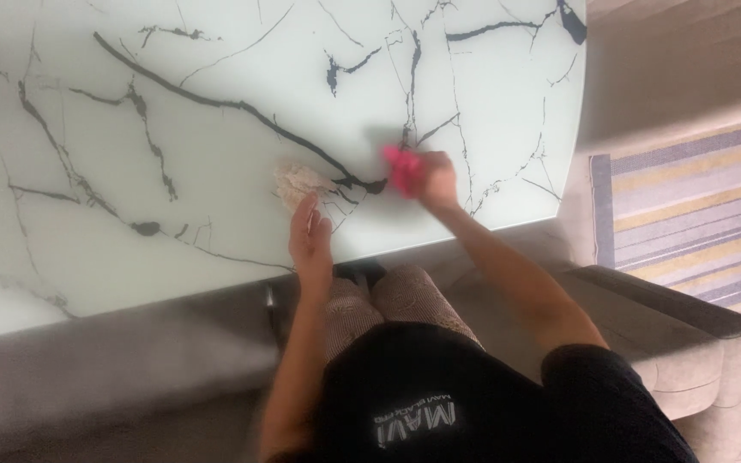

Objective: Cleaning a dining table using a wet cloth.

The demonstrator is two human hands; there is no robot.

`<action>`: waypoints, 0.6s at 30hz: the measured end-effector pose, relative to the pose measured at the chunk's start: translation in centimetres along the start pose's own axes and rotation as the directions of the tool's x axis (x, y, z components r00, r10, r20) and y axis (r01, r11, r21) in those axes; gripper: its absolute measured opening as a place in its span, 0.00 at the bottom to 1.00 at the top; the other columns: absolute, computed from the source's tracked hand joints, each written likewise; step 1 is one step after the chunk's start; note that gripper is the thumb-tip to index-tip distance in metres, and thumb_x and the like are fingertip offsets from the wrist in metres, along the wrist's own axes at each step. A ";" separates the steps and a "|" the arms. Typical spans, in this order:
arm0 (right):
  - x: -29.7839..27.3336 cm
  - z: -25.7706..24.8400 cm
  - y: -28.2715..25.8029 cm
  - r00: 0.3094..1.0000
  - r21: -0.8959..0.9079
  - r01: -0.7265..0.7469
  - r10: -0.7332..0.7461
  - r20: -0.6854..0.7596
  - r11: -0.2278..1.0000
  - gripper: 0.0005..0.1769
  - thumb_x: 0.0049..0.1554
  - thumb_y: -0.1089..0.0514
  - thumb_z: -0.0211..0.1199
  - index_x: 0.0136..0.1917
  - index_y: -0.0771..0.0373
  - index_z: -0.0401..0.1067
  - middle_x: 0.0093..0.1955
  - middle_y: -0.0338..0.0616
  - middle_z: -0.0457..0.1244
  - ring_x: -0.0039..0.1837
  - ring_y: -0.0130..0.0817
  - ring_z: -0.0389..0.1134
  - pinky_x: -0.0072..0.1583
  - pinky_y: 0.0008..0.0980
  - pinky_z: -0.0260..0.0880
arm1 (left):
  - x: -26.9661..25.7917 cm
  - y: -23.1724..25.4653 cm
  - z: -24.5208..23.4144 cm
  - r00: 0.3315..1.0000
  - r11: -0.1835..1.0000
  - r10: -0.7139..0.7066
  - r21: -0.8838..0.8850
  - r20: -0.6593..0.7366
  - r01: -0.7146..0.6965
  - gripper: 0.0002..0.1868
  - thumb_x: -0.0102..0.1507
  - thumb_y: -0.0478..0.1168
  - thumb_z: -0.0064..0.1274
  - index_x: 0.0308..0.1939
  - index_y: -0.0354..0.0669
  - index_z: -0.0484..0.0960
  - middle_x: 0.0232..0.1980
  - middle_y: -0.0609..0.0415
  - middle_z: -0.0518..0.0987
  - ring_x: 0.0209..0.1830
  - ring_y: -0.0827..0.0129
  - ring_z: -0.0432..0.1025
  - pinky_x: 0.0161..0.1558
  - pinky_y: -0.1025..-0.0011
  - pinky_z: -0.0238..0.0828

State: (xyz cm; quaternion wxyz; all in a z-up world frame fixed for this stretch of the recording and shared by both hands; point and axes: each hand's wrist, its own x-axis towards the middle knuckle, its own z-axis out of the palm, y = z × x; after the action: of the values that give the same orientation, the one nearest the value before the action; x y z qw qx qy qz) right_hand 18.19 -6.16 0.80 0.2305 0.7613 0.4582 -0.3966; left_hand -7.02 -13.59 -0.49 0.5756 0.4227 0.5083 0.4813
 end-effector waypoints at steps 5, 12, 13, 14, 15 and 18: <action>4.6 5.8 8.1 0.788 0.823 0.531 -0.240 -0.567 -0.201 0.14 0.58 0.71 0.56 0.56 0.63 0.72 0.50 0.39 0.69 0.44 0.28 0.68 0.37 0.23 0.60 | -0.4 0.9 0.0 0.998 0.998 -0.067 0.008 -0.009 0.067 0.24 0.72 0.33 0.45 0.72 0.33 0.67 0.76 0.44 0.68 0.78 0.58 0.61 0.78 0.63 0.54; 0.2 5.8 0.0 0.816 0.605 0.512 -0.124 -0.565 0.610 0.09 0.68 0.60 0.58 0.53 0.58 0.79 0.36 0.40 0.68 0.34 0.27 0.67 0.36 0.25 0.66 | 0.6 -2.5 0.8 0.986 0.982 -0.163 -0.095 0.037 0.165 0.22 0.71 0.32 0.46 0.70 0.31 0.69 0.73 0.42 0.70 0.75 0.58 0.64 0.76 0.63 0.57; 0.4 6.4 0.0 0.522 0.182 0.699 -0.319 -0.791 0.692 0.07 0.67 0.62 0.60 0.54 0.57 0.79 0.38 0.40 0.68 0.36 0.28 0.66 0.35 0.25 0.65 | 0.8 -2.0 1.0 0.988 0.984 -0.146 -0.095 0.052 0.150 0.22 0.71 0.33 0.46 0.69 0.30 0.69 0.73 0.42 0.71 0.75 0.57 0.64 0.76 0.63 0.56; 0.5 6.9 0.0 0.172 -0.290 0.697 -0.546 -0.820 0.656 0.08 0.67 0.65 0.63 0.55 0.56 0.79 0.41 0.41 0.67 0.38 0.28 0.64 0.35 0.25 0.64 | 0.9 -1.5 1.2 0.990 0.986 -0.128 -0.095 0.066 0.133 0.23 0.70 0.33 0.46 0.69 0.30 0.70 0.73 0.41 0.71 0.75 0.57 0.63 0.76 0.63 0.55; 0.6 7.2 1.0 0.171 -0.288 0.693 -0.539 -0.825 0.661 0.08 0.67 0.65 0.63 0.55 0.56 0.79 0.41 0.41 0.67 0.38 0.28 0.64 0.35 0.25 0.64 | 1.0 -1.8 1.4 0.989 0.987 -0.125 -0.094 0.075 0.132 0.23 0.70 0.33 0.46 0.69 0.30 0.70 0.73 0.41 0.71 0.75 0.57 0.63 0.76 0.63 0.55; 2.4 8.5 4.9 -0.106 -0.591 0.433 -0.612 -0.784 0.681 0.04 0.65 0.60 0.62 0.53 0.60 0.74 0.47 0.43 0.67 0.49 0.37 0.70 0.46 0.36 0.72 | 1.6 -2.6 1.7 0.979 0.945 -0.187 -0.257 0.081 0.202 0.19 0.74 0.37 0.43 0.67 0.31 0.72 0.72 0.44 0.71 0.74 0.58 0.65 0.77 0.63 0.59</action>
State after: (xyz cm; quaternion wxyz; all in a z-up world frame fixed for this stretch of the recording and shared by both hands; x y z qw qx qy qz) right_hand 19.79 -13.35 -6.10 -0.2379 0.5601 0.7774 0.1591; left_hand -5.02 -12.43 -3.09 0.6852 0.3032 0.4626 0.4738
